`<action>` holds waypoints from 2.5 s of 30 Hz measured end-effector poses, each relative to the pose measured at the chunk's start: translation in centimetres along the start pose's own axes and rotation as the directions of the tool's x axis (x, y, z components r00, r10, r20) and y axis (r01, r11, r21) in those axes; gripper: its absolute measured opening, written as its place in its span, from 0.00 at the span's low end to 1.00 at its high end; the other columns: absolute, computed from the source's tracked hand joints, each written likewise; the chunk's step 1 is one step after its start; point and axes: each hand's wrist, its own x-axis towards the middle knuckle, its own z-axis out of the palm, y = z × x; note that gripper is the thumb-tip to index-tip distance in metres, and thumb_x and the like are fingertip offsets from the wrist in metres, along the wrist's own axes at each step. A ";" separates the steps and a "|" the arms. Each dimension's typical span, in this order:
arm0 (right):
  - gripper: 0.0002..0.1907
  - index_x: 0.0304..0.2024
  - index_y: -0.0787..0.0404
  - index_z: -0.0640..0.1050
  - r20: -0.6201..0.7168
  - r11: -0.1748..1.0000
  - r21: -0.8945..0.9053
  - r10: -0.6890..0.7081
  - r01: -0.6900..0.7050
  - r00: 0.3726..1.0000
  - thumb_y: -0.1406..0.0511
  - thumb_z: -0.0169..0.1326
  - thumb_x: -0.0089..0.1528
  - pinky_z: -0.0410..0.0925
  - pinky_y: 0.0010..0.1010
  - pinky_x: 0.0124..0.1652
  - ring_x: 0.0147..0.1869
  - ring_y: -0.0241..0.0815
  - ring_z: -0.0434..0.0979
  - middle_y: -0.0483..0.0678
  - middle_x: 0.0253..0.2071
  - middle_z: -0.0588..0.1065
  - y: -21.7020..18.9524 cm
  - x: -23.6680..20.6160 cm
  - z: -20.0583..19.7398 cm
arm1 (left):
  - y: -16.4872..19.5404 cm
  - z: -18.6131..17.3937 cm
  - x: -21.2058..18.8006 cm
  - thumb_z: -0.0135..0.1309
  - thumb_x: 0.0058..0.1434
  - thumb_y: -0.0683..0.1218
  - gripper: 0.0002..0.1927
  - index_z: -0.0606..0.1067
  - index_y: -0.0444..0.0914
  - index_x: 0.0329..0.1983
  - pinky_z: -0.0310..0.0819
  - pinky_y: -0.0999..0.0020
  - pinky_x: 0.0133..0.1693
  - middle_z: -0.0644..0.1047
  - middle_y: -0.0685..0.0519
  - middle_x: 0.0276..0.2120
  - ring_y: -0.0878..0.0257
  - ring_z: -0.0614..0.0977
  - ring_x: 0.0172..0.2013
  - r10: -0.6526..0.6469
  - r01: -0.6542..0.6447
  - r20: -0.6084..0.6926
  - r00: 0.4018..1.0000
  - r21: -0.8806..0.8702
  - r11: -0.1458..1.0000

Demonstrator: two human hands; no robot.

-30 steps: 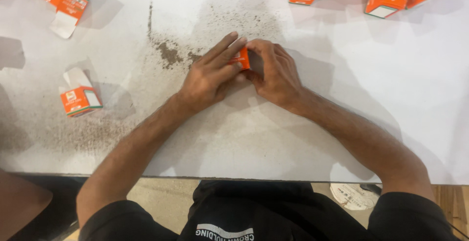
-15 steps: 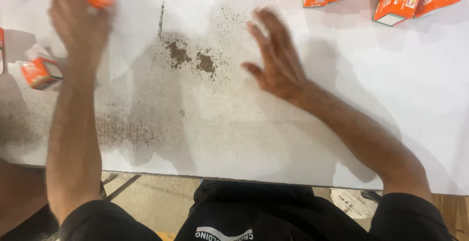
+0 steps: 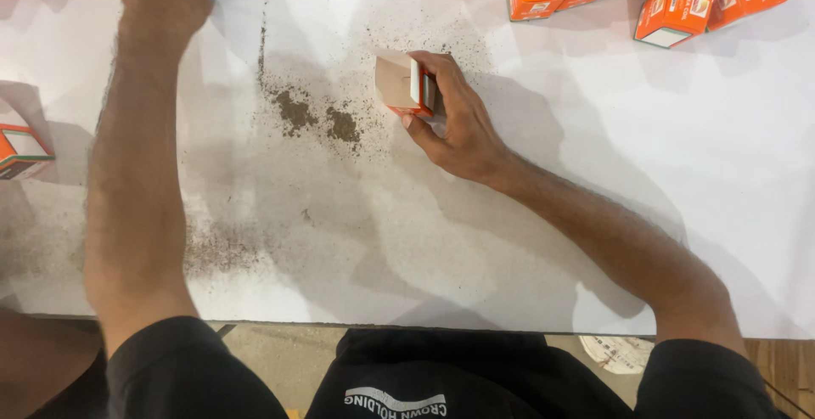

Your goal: The person sits at a table covered with small orange product boxes and plastic pouches. They repeatedly pick up a box, open it, place a small item inside, close the box, and set it aside with the finished pile.

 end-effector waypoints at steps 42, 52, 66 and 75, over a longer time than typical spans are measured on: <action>0.36 0.65 0.65 0.68 -0.055 0.987 -0.156 -0.050 0.041 0.997 0.66 0.71 0.59 0.73 0.43 0.59 0.63 0.54 0.78 0.53 0.60 0.76 -0.9 -3.0 -0.9 | 22.7 -3.1 -14.0 0.55 0.66 0.36 0.04 0.75 0.31 0.43 0.83 0.69 0.31 0.79 0.46 0.32 0.64 0.84 0.32 0.125 -0.030 -0.015 0.992 -0.993 0.117; 0.30 0.68 0.71 0.68 0.089 0.659 -0.699 -0.303 0.276 0.949 0.72 0.61 0.64 0.72 0.45 0.59 0.61 0.59 0.78 0.67 0.63 0.71 -0.3 -3.4 -0.3 | 20.0 -5.9 -15.5 0.44 0.58 0.40 0.22 0.72 0.36 0.57 0.79 0.72 0.34 0.79 0.51 0.33 0.66 0.80 0.33 0.303 0.071 0.072 0.950 -0.997 0.015; 0.29 0.49 0.60 0.66 -0.072 0.917 -0.391 -0.120 0.082 0.990 0.68 0.72 0.56 0.72 0.43 0.47 0.50 0.54 0.81 0.52 0.48 0.79 -1.2 -2.8 -1.4 | 21.3 -3.0 -15.8 0.61 0.66 0.42 0.20 0.75 0.30 0.59 0.74 0.51 0.63 0.76 0.39 0.61 0.45 0.73 0.65 0.347 -0.686 -0.593 0.727 -0.602 0.408; 0.31 0.52 0.59 0.64 -0.055 0.922 -0.386 -0.064 0.037 0.996 0.69 0.71 0.57 0.72 0.43 0.45 0.48 0.55 0.82 0.52 0.44 0.79 -1.3 -2.6 -1.6 | 20.8 -1.0 -15.5 0.63 0.69 0.41 0.07 0.76 0.35 0.44 0.73 0.55 0.64 0.75 0.43 0.63 0.48 0.71 0.69 0.329 -0.651 -0.563 0.758 -0.622 0.434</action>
